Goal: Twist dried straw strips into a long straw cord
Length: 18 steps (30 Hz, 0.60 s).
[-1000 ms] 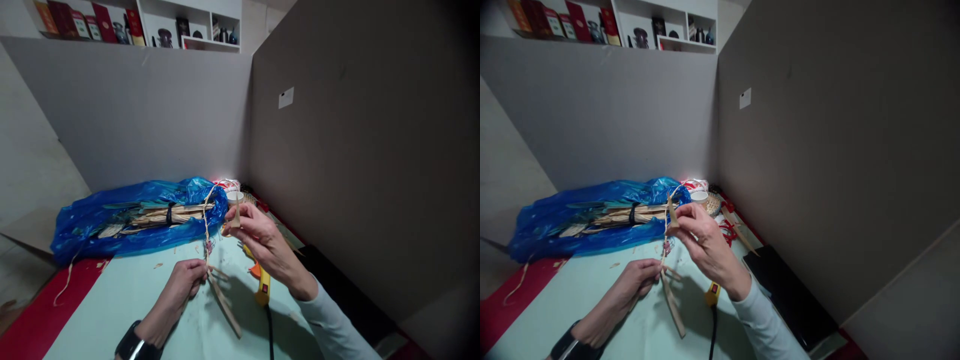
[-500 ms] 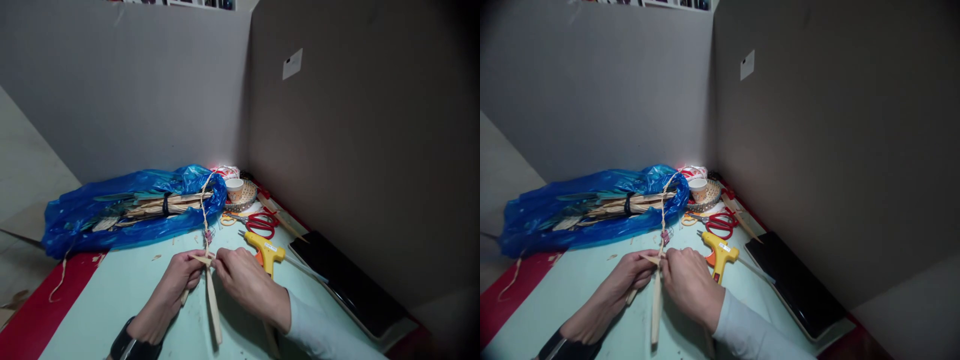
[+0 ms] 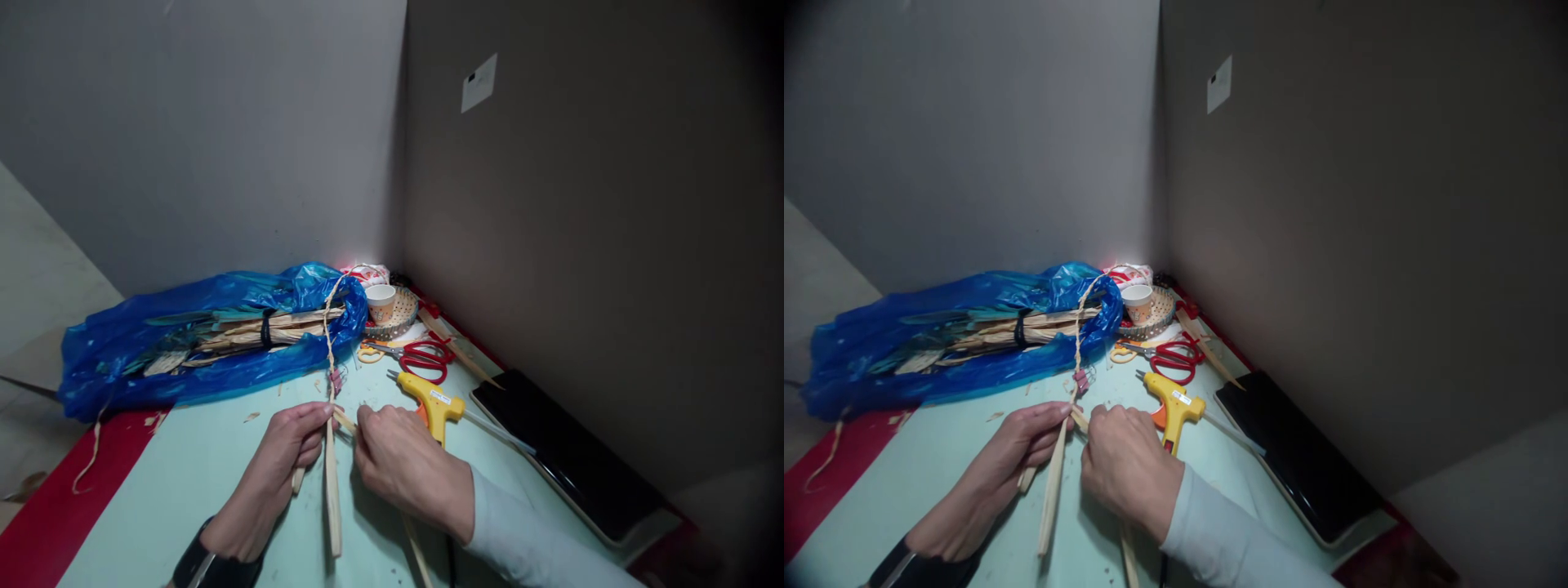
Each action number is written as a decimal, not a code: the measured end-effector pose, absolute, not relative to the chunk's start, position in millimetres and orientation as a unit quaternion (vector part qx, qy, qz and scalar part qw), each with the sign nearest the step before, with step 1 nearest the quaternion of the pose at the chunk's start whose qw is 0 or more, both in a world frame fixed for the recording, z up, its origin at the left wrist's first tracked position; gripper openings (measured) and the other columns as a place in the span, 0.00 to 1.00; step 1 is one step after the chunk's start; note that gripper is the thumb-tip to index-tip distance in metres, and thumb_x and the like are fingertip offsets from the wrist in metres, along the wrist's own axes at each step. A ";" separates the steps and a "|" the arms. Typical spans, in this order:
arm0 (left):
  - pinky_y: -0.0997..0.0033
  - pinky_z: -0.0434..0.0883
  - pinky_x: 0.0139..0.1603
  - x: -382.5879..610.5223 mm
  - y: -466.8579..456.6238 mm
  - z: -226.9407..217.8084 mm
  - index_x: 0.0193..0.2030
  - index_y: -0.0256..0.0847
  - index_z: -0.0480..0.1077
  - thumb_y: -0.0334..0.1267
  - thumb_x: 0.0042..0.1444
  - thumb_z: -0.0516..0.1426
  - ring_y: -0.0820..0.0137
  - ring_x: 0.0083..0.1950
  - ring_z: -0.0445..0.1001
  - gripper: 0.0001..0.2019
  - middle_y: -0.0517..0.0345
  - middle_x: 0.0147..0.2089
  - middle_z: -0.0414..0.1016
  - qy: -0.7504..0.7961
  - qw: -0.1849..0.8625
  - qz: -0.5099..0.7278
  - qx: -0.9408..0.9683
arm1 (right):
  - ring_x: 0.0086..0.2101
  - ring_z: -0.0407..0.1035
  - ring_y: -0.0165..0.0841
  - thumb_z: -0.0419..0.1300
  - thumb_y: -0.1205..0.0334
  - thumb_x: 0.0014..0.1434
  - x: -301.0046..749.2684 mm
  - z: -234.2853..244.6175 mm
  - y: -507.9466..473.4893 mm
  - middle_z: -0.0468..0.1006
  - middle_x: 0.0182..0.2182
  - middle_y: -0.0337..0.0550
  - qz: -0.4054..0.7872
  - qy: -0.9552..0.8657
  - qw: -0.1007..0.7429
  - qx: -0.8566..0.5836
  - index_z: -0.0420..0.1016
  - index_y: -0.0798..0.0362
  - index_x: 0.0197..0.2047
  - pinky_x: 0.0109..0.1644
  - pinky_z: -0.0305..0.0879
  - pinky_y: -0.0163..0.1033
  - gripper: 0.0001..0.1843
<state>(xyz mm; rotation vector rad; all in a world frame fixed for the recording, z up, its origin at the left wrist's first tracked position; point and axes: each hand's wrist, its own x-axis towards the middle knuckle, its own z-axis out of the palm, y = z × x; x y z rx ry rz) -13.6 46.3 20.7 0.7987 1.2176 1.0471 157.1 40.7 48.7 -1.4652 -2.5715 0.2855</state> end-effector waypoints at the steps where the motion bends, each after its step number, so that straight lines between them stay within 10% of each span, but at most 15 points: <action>1: 0.81 0.36 0.17 -12.9 46.7 21.2 0.24 0.34 0.69 0.42 0.41 0.67 0.85 0.18 0.37 0.14 0.75 0.16 0.48 0.534 0.621 0.459 0.345 | 0.30 0.73 0.40 0.49 0.64 0.59 157.5 50.1 40.9 0.78 0.30 0.51 0.097 -0.863 0.077 -0.489 0.72 0.55 0.36 0.28 0.50 0.39 0.11; 9: 0.81 0.36 0.17 -9.9 49.0 19.9 0.24 0.34 0.70 0.43 0.40 0.67 0.86 0.17 0.40 0.15 0.73 0.15 0.52 0.543 0.606 0.470 0.341 | 0.35 0.73 0.41 0.50 0.49 0.63 153.3 49.9 48.5 0.78 0.33 0.47 0.084 -0.843 0.155 -0.507 0.71 0.53 0.39 0.30 0.52 0.38 0.17; 18: 0.84 0.41 0.16 -14.2 50.6 18.9 0.28 0.31 0.73 0.37 0.36 0.69 0.88 0.17 0.43 0.14 0.67 0.19 0.62 0.530 0.637 0.456 0.326 | 0.32 0.73 0.35 0.49 0.64 0.63 153.0 41.3 56.9 0.80 0.31 0.47 0.155 -0.838 0.156 -0.499 0.77 0.52 0.34 0.28 0.49 0.35 0.15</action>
